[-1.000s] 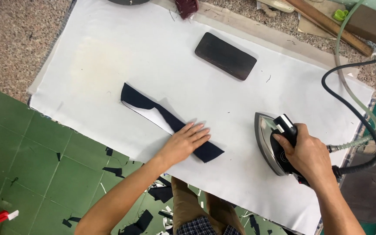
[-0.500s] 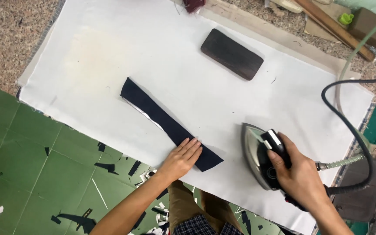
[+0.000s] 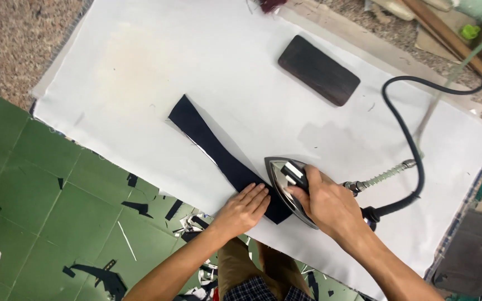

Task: The person irons a long, dark strip of fabric on a white-covered work surface. They use a steam iron in their right hand and a rectangular pressing block in their left hand to smooth the fabric. The person repeatedly moves the block and repositions the fabric while ironing.

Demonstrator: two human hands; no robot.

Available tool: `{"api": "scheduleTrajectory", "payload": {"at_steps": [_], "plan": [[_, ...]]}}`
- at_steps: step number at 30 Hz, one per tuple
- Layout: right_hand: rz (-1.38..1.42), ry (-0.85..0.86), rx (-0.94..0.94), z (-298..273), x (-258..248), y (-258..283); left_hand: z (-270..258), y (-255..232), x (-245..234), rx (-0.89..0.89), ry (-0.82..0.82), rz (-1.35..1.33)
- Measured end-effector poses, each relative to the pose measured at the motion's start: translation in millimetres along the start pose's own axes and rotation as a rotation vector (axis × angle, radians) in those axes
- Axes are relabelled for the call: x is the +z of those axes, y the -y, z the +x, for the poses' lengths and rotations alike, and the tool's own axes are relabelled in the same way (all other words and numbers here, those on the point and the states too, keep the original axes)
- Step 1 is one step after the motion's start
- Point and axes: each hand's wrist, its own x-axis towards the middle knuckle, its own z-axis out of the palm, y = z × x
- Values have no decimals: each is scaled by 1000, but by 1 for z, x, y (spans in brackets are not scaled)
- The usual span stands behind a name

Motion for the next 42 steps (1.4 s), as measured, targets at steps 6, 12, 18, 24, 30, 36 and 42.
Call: {"api": "scheduleTrajectory", "payload": {"at_steps": [6, 12, 18, 24, 30, 36, 42], "plan": [[-156, 55, -98, 3, 10, -6, -2, -4, -31, -84, 72, -155], [-249, -93, -225, 5, 30, -24, -6, -3, -22, -110, 20, -165], [-297, -153, -272, 3, 52, -51, 2, 3, -40, -95, 188, -139], [-300, -217, -251, -2, 55, -54, 31, 50, -70, -14, -147, -173], [-319, -143, -216, -3, 51, -49, 27, 122, -101, -206, 522, 217], [-303, -139, -214, -4, 50, -48, 8, 128, -104, -273, 341, 272], [-251, -138, -235, -4, 49, -49, 20, 112, -101, -308, 234, 266]]}}
